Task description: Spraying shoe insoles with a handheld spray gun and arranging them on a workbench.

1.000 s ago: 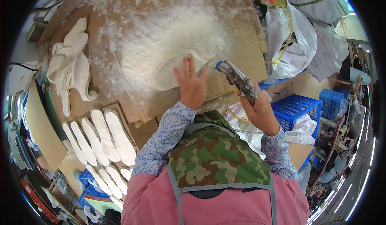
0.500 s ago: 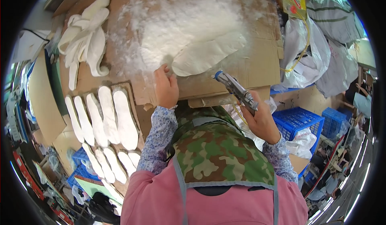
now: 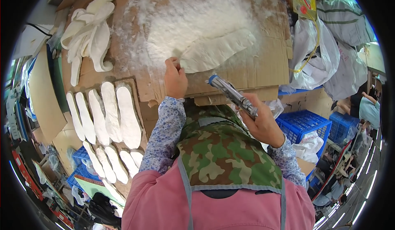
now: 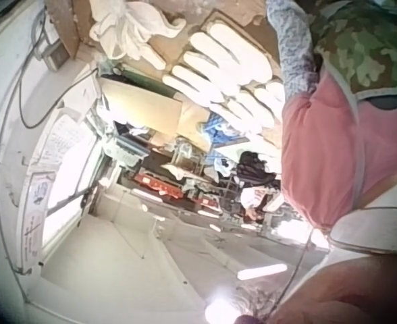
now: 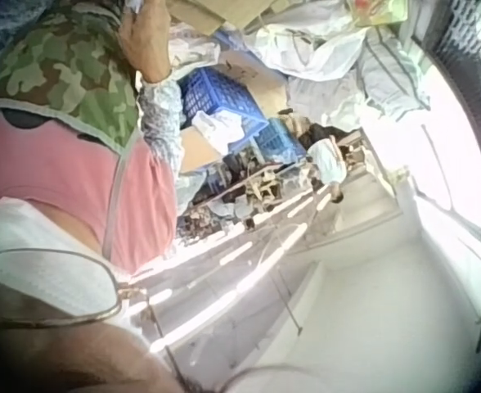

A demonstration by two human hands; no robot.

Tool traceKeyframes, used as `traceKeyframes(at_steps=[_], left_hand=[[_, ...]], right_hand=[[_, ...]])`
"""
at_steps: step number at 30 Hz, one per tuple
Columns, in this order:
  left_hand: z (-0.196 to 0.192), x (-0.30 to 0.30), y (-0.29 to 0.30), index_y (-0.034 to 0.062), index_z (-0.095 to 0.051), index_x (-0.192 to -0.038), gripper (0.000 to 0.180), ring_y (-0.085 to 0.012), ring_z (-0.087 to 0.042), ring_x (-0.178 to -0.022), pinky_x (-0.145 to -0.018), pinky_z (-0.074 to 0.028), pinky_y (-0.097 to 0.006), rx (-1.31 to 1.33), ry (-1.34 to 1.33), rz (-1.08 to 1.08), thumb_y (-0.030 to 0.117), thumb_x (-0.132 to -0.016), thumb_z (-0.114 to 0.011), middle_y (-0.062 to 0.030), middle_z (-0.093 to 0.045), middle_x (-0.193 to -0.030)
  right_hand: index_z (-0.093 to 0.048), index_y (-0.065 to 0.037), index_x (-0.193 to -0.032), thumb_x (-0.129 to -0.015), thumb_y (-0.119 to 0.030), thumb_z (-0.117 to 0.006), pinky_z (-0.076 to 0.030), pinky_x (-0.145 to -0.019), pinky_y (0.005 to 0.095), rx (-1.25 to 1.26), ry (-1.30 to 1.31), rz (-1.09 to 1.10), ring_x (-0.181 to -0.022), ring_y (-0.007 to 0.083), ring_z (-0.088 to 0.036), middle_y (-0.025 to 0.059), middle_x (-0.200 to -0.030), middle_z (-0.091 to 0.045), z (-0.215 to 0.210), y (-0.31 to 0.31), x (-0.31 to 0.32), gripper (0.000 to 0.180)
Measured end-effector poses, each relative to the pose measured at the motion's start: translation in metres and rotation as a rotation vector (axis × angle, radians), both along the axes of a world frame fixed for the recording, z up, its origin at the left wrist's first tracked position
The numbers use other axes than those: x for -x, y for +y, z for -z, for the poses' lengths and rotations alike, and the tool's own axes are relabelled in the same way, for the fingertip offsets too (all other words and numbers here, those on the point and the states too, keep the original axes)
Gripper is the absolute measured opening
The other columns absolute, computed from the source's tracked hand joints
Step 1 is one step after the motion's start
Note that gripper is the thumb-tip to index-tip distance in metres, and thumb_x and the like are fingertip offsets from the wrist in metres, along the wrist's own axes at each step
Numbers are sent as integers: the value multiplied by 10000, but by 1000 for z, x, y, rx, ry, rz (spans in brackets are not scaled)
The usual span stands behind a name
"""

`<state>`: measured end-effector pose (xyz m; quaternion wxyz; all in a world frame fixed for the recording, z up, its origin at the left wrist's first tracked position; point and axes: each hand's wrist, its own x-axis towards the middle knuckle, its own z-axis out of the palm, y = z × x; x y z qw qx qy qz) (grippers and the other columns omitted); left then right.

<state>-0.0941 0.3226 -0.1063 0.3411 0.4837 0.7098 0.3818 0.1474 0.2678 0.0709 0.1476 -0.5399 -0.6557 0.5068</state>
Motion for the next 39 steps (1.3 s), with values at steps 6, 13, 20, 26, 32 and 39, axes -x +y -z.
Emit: traceKeyframes(at_steps=[6, 13, 20, 26, 32, 39], left_hand=[[6, 6, 1, 12, -455, -1213, 381, -246, -637, -776, -716, -506, -360, 23, -78, -22, -23, -851, -571, -132, -638, -866], [-4, 5, 13, -16, -504, -1213, 390, -172, -620, -875, -767, -501, -286, 162, -516, -86, -28, -833, -588, -101, -634, -968], [-119, 13, -6, -14, -545, -1236, 377, -149, -580, -1018, -901, -473, -270, 33, -1010, -80, -12, -859, -546, -73, -612, -1092], [-184, 56, -77, 3, -522, -1255, 385, -154, -573, -1044, -940, -467, -310, -162, -1095, -189, 26, -871, -519, -55, -590, -1135], [-224, 92, -216, -3, -487, -1262, 431, -216, -558, -1106, -977, -460, -389, -423, -1029, -497, 90, -842, -506, -85, -556, -1196], [-291, 112, -361, 4, -452, -1288, 490, -267, -574, -1167, -1004, -457, -485, -635, -697, -828, 170, -831, -510, -139, -578, -1246]], right_hand=[[-468, -17, -1229, -839, 5, -596, -478, -811, 419, -25, 29, 25, -975, 427, -600, 238, -1025, -614, 1, -2, -2, 411], [-512, -27, -1198, -886, -40, -582, -487, -744, 371, -109, -140, 183, -818, 408, -606, 212, -930, -641, 3, 4, -46, 320], [-617, -6, -1153, -893, -40, -597, -363, -503, 257, -100, 28, 451, -581, 65, -424, 0, -758, -602, 17, 19, -82, 263], [-546, -14, -1283, -931, -65, -548, -257, -447, 209, -67, 114, 404, -514, 16, -329, -25, -863, -589, 5, 28, -91, 355], [-468, 61, -1311, -924, -55, -546, -257, -430, 210, 0, 139, 97, -493, 25, -334, 33, -1144, -646, 1, 47, -69, 412], [-496, 45, -1280, -946, -88, -531, -248, -435, 216, 36, 202, -116, -473, 30, -334, 13, -854, -600, -7, 65, -27, 361]])
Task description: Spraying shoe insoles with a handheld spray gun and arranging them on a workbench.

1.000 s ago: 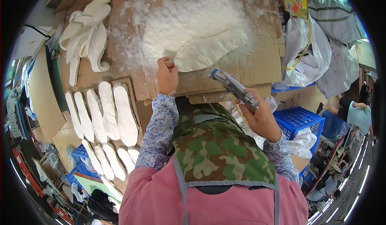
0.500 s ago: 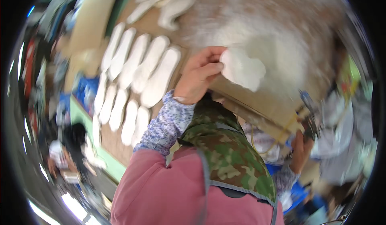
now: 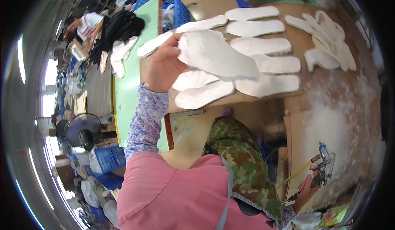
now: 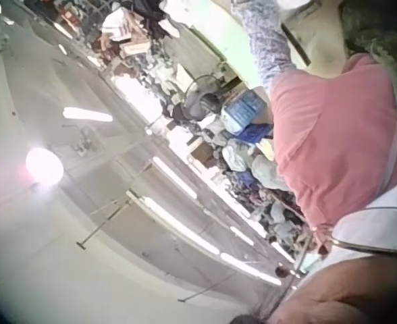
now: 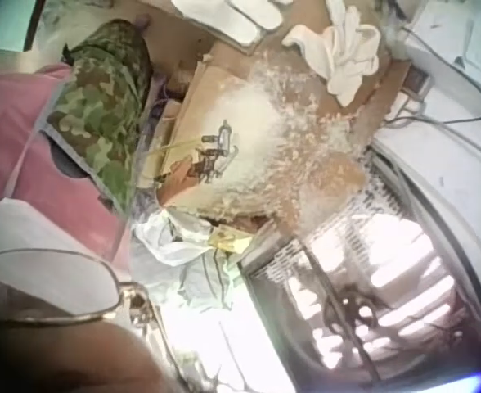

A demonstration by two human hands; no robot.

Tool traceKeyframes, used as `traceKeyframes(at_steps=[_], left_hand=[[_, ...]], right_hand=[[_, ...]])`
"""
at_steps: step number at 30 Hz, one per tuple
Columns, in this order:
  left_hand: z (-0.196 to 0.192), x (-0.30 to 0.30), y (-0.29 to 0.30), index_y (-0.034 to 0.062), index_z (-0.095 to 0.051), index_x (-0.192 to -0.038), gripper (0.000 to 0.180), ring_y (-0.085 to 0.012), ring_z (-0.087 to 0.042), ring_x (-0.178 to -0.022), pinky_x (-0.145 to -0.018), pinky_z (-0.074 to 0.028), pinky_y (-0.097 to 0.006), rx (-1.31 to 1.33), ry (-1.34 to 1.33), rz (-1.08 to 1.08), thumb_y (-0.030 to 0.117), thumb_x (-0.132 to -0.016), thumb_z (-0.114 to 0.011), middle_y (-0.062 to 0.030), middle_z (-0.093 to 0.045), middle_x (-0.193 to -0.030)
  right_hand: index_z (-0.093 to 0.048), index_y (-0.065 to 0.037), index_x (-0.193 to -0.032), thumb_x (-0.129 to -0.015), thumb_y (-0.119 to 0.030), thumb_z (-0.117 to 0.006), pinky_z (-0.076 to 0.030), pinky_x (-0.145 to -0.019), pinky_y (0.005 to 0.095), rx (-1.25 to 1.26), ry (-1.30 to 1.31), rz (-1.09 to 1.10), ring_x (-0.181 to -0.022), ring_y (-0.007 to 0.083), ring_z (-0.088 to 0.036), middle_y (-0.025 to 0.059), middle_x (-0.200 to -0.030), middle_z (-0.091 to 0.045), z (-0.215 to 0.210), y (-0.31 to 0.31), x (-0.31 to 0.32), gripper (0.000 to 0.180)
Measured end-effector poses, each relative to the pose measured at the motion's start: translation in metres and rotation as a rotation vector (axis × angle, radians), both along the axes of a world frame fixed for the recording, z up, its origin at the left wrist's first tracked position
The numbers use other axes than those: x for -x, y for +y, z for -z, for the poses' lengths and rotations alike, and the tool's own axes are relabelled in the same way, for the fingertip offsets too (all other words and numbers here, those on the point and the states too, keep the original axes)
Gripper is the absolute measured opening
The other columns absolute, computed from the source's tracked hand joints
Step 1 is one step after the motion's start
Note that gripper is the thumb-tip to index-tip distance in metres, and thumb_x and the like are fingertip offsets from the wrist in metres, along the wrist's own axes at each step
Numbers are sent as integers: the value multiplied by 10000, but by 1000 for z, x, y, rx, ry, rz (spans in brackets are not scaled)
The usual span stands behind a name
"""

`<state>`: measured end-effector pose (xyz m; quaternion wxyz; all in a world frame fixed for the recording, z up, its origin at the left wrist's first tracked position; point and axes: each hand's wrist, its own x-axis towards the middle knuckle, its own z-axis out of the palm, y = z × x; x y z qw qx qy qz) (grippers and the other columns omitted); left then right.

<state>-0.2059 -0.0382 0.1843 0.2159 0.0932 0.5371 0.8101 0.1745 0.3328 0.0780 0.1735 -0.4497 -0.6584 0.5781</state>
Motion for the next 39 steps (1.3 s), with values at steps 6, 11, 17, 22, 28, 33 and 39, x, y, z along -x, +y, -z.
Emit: traceKeyframes(at_steps=[6, 11, 17, 22, 28, 33, 39], left_hand=[[-50, 16, -113, 13, -458, -1300, 503, -259, -547, -1208, -1035, -431, -464, 31, 66, -252, 158, -819, -496, -134, -553, -1298], [45, 77, -226, 45, -454, -1340, 539, -246, -555, -1161, -1008, -445, -480, 152, -92, -397, 136, -812, -506, -94, -578, -1250], [215, 135, -353, 165, -544, -1325, 517, -191, -609, -976, -837, -515, -404, 844, -325, -439, 74, -817, -515, -57, -637, -1061], [249, 137, -386, 242, -594, -1294, 499, -165, -612, -911, -702, -508, -370, 1148, -293, -410, 73, -829, -531, -35, -646, -1004], [233, 131, -373, 283, -380, -1470, 619, -284, -507, -1186, -942, -397, -561, 352, -472, -598, 272, -860, -479, -63, -501, -1352], [211, 129, -374, 364, -424, -1431, 599, -408, -337, -1348, -1019, -241, -709, 311, -473, -901, 551, -869, -514, -143, -299, -1525], [201, 145, -319, 25, -602, -1181, 480, -305, -631, -898, -705, -516, -433, 1178, -136, -1255, 385, -865, -578, -179, -626, -1107]], right_hand=[[-569, 57, -1202, -950, -134, -558, -226, -439, 237, -44, -112, -175, -465, 32, -336, -45, -542, -402, -41, -8, 17, 316], [-621, 57, -1032, -949, -153, -575, -251, -440, 240, -160, -254, -210, -472, 43, -347, -50, -564, -392, -40, -22, 57, 231], [-601, 61, -1137, -927, -100, -578, -255, -439, 234, -101, -451, -321, -477, 41, -367, -20, -663, -517, -22, -57, 117, 267], [-596, 31, -1115, -918, -69, -565, -250, -434, 224, -76, -322, -258, -476, 38, -361, -14, -687, -527, -37, -86, 147, 223], [-579, 23, -1162, -928, -84, -569, -246, -443, 231, -160, -264, -266, -487, 31, -355, -35, -653, -475, -36, -74, 135, 258], [-587, 20, -1154, -904, -109, -612, -294, -466, 260, -100, -339, -179, -524, 56, -413, -22, -661, -510, -35, -31, 113, 282], [-625, 24, -1056, -874, -126, -634, -428, -561, 319, -148, -304, -72, -620, 124, -523, 15, -709, -595, -21, 40, 49, 236]])
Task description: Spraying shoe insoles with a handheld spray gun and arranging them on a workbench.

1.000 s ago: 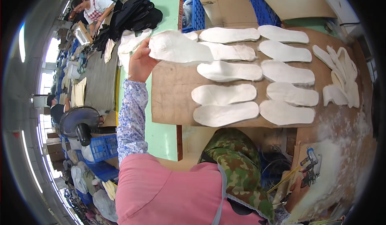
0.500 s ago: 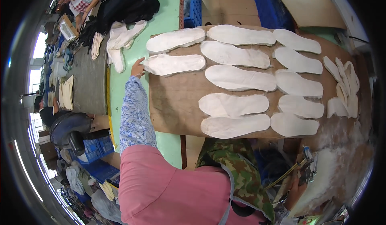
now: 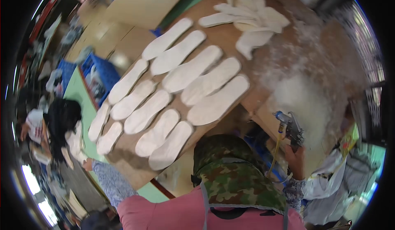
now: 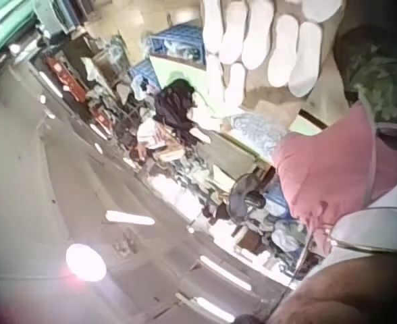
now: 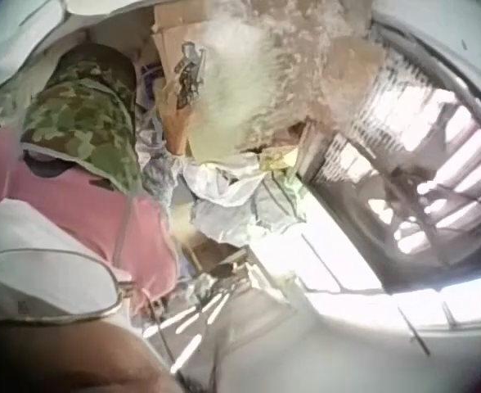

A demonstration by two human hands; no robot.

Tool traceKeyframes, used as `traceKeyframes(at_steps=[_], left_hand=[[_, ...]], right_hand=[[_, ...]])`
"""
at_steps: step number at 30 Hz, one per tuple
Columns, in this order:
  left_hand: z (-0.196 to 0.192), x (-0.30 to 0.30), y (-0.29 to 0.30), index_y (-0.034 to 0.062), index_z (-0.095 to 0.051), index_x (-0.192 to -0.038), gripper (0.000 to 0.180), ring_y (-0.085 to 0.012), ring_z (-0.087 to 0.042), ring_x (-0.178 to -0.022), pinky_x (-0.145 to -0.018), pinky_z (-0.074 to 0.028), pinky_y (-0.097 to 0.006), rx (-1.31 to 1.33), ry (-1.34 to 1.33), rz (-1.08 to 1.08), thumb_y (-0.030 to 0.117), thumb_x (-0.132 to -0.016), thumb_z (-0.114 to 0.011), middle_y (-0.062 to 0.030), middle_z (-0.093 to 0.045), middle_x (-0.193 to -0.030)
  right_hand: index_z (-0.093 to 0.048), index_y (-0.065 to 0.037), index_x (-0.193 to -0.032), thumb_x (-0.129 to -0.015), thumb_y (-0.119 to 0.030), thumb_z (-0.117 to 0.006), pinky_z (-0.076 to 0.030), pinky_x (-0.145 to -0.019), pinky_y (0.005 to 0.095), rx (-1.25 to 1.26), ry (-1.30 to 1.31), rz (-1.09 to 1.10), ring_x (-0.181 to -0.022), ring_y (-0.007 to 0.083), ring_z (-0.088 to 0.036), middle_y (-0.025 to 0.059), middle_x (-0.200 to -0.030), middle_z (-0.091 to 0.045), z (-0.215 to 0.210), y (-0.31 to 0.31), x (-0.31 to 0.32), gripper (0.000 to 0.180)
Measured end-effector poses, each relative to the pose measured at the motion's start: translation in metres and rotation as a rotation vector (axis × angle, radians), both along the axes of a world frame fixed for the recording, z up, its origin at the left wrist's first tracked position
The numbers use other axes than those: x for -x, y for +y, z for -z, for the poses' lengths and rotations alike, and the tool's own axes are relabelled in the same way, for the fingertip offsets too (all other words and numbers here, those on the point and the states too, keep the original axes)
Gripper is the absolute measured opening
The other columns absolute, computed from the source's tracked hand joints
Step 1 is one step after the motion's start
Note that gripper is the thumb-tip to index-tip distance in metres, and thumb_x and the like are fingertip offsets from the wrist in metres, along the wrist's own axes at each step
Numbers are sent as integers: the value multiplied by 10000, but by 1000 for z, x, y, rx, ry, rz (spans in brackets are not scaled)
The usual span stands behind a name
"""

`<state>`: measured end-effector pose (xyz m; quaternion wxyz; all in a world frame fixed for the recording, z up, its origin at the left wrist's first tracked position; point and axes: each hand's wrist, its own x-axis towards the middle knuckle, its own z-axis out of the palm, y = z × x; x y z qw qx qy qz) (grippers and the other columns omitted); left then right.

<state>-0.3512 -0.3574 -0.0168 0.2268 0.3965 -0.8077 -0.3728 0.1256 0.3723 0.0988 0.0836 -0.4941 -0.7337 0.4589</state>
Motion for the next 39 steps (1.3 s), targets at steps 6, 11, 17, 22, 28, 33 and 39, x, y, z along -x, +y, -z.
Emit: traceKeyframes(at_steps=[6, 11, 17, 22, 28, 33, 39], left_hand=[[16, 104, 215, 44, -668, -1009, 231, -207, -623, -817, -657, -506, -354, 178, 167, 1047, 142, -869, -512, -54, -647, -904], [25, 31, 615, 20, -640, -1032, 210, -276, -572, -781, -722, -474, -385, 192, 131, 1811, 160, -930, -521, -141, -621, -923], [10, -45, 888, 110, -506, -1303, 516, -309, -501, -1146, -901, -435, -461, 713, 680, 2006, 73, -793, -578, -109, -551, -1182], [58, 3, 962, 116, -503, -1310, 496, -320, -583, -1051, -834, -476, -492, 1298, 253, 2086, 72, -817, -536, -140, -574, -1155], [-85, -56, 970, 49, -493, -1182, 316, -291, -660, -804, -664, -559, -393, 201, -70, 2509, 98, -872, -536, -165, -605, -1032], [-153, -121, 948, 42, -451, -1258, 404, -243, -659, -833, -631, -591, -326, -701, -254, 2433, 48, -861, -529, -122, -597, -1067], [-95, -199, 899, 57, -329, -1351, 565, -269, -644, -973, -677, -614, -362, -1057, -459, 2222, -9, -832, -541, -143, -540, -1212]], right_hand=[[-582, -3, -884, -870, -143, -630, -348, -453, 311, 98, 55, 22, -486, 100, -460, 4, -567, -513, -18, 38, -42, 148], [-583, -8, -899, -874, -122, -618, -339, -437, 297, 84, 73, 144, -462, 92, -444, -5, -540, -494, -15, 41, -55, 122], [-609, -3, -1027, -870, -72, -598, -330, -435, 287, 161, 83, 372, -479, 75, -437, -21, -559, -460, -18, 27, -36, 173], [-601, -14, -1185, -884, -9, -557, -292, -431, 229, 37, 69, 469, -472, 33, -380, -41, -614, -490, 0, 15, -36, 304], [-604, -33, -1191, -879, 1, -573, -299, -460, 224, 72, 152, 681, -526, 28, -379, -63, -682, -492, 17, 11, -35, 315], [-576, -34, -1248, -876, 31, -559, -300, -481, 194, 90, 327, 677, -559, 7, -371, -59, -813, -556, 23, 15, -61, 378], [-591, -17, -1231, -868, 54, -550, -311, -532, 184, 35, 418, 697, -611, 3, -369, -37, -910, -616, 31, 14, -67, 372]])
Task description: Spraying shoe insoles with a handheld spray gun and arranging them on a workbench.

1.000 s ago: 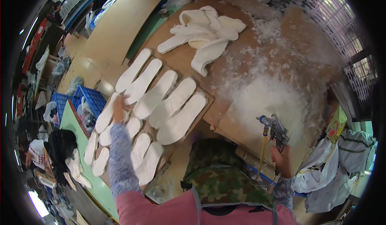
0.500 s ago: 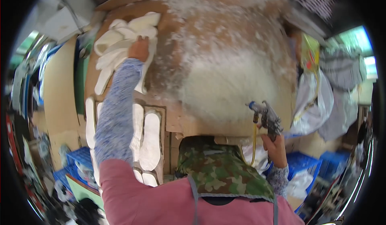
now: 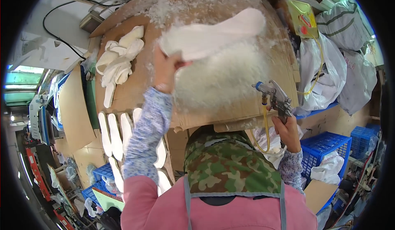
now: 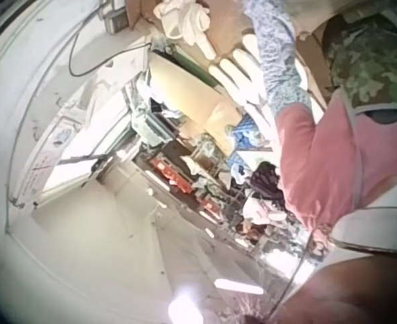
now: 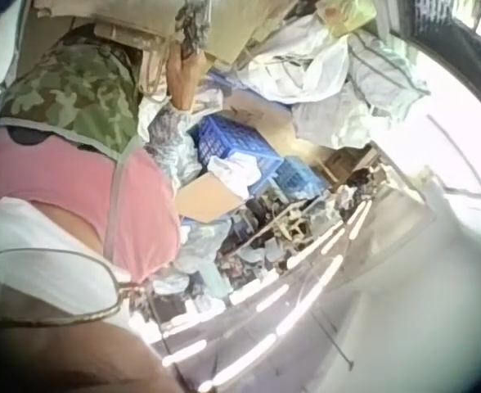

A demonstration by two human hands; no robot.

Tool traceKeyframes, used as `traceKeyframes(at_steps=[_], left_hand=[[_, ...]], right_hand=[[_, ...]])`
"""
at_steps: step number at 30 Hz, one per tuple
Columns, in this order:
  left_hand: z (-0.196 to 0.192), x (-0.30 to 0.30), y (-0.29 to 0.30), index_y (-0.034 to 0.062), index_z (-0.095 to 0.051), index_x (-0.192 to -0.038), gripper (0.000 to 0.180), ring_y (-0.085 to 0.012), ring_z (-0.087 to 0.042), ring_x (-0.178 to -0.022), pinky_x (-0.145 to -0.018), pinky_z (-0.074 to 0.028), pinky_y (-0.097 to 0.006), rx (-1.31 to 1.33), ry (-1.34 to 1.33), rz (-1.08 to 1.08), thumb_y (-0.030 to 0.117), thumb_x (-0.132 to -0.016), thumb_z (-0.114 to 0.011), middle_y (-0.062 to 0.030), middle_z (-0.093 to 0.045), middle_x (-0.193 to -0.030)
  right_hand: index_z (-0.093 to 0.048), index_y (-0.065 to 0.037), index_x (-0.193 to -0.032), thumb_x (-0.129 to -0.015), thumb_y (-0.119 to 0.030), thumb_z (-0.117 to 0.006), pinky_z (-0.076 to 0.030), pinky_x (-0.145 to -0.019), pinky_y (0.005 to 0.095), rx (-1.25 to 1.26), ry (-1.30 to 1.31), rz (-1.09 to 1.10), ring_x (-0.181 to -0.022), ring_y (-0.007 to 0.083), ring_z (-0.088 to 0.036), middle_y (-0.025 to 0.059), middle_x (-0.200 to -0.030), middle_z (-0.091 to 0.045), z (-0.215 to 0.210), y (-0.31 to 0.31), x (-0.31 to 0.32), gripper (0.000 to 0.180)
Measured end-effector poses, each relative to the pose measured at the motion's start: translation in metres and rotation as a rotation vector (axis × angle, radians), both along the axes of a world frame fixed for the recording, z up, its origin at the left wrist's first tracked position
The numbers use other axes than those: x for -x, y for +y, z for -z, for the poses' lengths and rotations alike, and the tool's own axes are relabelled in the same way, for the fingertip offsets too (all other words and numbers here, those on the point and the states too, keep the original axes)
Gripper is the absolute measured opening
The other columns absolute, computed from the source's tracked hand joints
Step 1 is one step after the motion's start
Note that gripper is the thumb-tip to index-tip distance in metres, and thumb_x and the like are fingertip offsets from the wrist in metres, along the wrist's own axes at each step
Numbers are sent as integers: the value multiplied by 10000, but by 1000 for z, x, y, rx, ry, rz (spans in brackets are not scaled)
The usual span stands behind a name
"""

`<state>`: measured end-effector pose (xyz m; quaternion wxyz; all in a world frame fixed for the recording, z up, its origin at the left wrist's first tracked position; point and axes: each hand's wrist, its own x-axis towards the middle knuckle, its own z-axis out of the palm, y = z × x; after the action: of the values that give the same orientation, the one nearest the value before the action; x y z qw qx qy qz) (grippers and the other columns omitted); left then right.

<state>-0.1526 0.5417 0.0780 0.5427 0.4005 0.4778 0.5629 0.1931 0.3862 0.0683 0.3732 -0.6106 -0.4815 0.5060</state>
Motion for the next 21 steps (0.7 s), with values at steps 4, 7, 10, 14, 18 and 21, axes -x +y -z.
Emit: traceKeyframes(at_steps=[4, 7, 10, 14, 18, 21], left_hand=[[110, -28, -59, 39, -262, -1406, 646, -256, -640, -957, -642, -597, -339, 161, -79, -212, -26, -827, -541, -139, -511, -1193], [137, -34, -108, 2, -276, -1399, 628, -237, -608, -961, -666, -543, -317, 501, 100, -227, -37, -825, -527, -129, -512, -1108], [162, -24, -142, -23, -360, -1353, 550, -239, -564, -988, -749, -479, -330, 231, 530, -327, -34, -824, -509, -140, -490, -1082], [152, -23, -139, -32, -478, -1256, 416, -366, -532, -978, -859, -443, -397, 23, 946, -263, -5, -843, -521, -217, -455, -1150], [143, -39, -113, 26, -425, -1285, 448, -418, -522, -1012, -866, -444, -443, 186, 905, -297, -15, -851, -531, -257, -459, -1178], [171, -36, -107, 31, -398, -1280, 464, -401, -553, -980, -832, -458, -440, 189, 721, -268, -28, -843, -542, -255, -521, -1100]], right_hand=[[-622, -17, -1192, -860, 47, -555, -325, -554, 198, 60, -94, -115, -628, 21, -365, -45, -852, -599, -7, 1, 12, 345], [-624, -9, -1179, -859, 25, -567, -353, -567, 217, 44, -128, -192, -639, 45, -391, -15, -806, -585, -3, 3, 20, 326], [-595, 15, -1178, -856, -5, -586, -429, -618, 273, 11, -163, -299, -657, 128, -482, 83, -810, -612, -1, 10, 33, 323], [-549, 29, -1200, -853, -22, -602, -477, -733, 343, -58, -256, -434, -784, 298, -598, 191, -918, -644, -4, 23, 57, 354], [-518, 37, -1215, -859, -17, -589, -484, -803, 386, -44, -295, -571, -908, 407, -618, 245, -986, -637, -8, 36, 81, 368], [-498, 31, -1232, -866, -8, -572, -484, -811, 398, -67, -173, -552, -917, 420, -613, 247, -994, -635, 5, 33, 93, 375]])
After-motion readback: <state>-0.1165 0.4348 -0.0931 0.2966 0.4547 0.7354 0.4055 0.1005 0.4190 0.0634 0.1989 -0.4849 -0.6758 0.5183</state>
